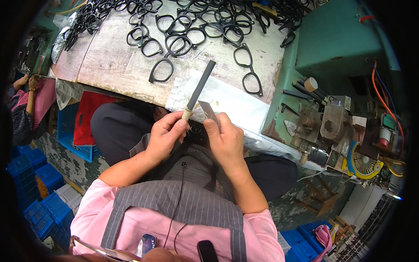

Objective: The person uses a metal file to smooth the edges of black plastic eyeglass frames. They pick up frames from a pile on the table, file the rims, and place the finished frames back on the table.

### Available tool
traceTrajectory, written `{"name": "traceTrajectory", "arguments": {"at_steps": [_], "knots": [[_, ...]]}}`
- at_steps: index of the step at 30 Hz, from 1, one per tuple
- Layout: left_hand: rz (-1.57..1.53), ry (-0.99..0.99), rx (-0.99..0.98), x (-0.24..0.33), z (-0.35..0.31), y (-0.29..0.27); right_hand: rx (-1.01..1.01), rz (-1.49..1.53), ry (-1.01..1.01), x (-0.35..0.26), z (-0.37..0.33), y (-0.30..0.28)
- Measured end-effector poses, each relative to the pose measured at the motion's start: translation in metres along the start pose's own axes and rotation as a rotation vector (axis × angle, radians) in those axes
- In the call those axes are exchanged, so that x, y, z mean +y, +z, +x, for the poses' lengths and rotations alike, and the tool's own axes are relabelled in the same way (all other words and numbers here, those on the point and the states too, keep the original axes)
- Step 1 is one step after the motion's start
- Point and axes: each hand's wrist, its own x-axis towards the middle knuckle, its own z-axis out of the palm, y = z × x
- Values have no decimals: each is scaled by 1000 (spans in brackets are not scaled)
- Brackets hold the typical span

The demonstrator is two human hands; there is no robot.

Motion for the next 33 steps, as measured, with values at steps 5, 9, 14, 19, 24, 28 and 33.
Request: {"name": "traceTrajectory", "arguments": {"at_steps": [5, 9, 14, 19, 24, 28, 33], "knots": [[-79, -36, -58, 1, -1, -2, 19, -173, -181, 3, 1, 2], [-151, -112, -153, 5, -2, -2, 16, -150, -219, 4, 5, 1], [-153, -127, -198, 6, -2, -2, -29, -146, -264, 3, 7, 0], [-85, -126, -201, 7, -2, -3, -50, -169, -235, 3, 6, 1], [112, -39, -163, 12, -3, -4, -99, -119, -160, 6, 5, 3], [396, 200, -54, 11, -2, -1, -155, 45, 33, 3, 1, 10], [520, 392, 76, 4, 4, -1, -358, 565, 377, -10, -2, 4]]}}
